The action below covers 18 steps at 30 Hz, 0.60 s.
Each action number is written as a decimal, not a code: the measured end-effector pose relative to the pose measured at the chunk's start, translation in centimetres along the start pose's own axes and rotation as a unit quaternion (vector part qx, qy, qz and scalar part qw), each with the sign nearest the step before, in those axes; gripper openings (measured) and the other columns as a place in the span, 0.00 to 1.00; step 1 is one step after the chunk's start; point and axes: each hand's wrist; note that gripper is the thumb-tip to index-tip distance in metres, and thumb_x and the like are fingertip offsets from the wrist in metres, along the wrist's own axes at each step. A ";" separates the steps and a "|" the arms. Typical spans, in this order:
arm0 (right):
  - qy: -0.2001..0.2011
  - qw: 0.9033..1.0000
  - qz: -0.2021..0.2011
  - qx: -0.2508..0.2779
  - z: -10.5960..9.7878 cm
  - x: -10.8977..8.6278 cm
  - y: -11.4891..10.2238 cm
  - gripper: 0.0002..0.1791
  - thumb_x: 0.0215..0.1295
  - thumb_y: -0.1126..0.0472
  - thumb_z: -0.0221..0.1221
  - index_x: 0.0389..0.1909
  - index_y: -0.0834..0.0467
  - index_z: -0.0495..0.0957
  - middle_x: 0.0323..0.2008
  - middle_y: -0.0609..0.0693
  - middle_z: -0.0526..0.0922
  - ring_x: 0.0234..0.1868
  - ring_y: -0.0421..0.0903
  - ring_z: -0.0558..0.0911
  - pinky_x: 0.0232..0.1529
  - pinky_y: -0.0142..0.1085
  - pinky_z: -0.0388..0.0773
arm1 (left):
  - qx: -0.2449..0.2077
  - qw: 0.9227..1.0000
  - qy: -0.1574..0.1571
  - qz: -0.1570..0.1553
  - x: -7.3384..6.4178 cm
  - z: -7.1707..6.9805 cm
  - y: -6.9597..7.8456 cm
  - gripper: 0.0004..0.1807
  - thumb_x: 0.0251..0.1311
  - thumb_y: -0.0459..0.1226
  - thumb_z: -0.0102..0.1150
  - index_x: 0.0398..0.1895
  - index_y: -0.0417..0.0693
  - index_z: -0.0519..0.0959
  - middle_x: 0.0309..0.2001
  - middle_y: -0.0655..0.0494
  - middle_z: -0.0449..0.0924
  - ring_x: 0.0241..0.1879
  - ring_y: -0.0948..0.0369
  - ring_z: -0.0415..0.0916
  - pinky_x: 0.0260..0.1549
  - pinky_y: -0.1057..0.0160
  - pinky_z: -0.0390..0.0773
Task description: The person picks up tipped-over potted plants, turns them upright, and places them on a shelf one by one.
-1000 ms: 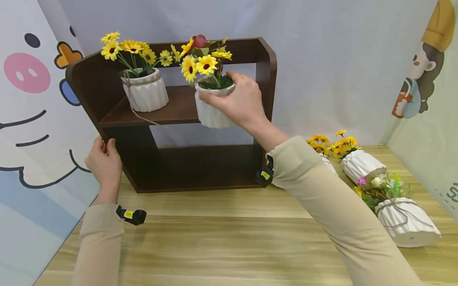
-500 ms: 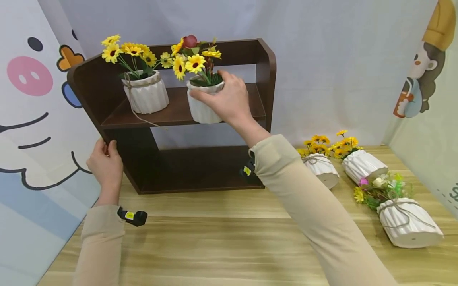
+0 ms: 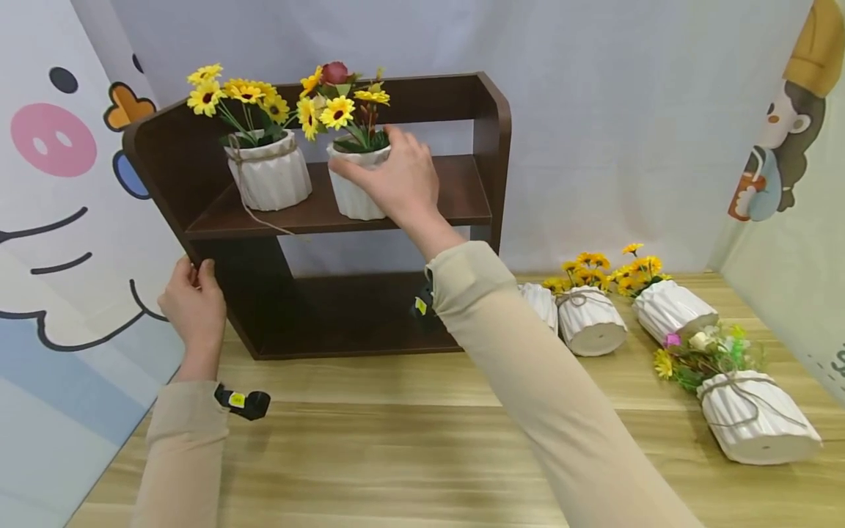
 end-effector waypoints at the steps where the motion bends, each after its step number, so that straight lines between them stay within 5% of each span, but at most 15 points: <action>1: -0.003 1.000 0.003 0.000 0.2 0.1 -0.1 0.52 0.40 0.25 0.56 0.66 0.48 0.58 0.62 0.43 0.65 0.62 0.43 0.63 0.55 0.38 0.66 | 0.001 1.000 0.001 0.000 0.0 0.0 0.0 0.16 0.64 0.43 0.47 0.33 0.36 0.73 0.26 0.40 0.76 0.27 0.51 0.67 0.28 0.61 0.57; 18: -0.061 0.997 0.019 -0.031 1.4 1.9 -1.7 0.54 0.44 0.25 0.52 0.69 0.49 0.49 0.67 0.43 0.56 0.67 0.43 0.55 0.60 0.36 0.62 | 0.003 1.000 -0.001 -0.002 0.1 -0.1 0.0 0.17 0.64 0.44 0.47 0.34 0.37 0.74 0.26 0.40 0.76 0.28 0.52 0.69 0.28 0.63 0.57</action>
Point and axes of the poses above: each hand's wrist, its own x-axis towards the middle knuckle, its own z-axis out of the palm, y = z × x
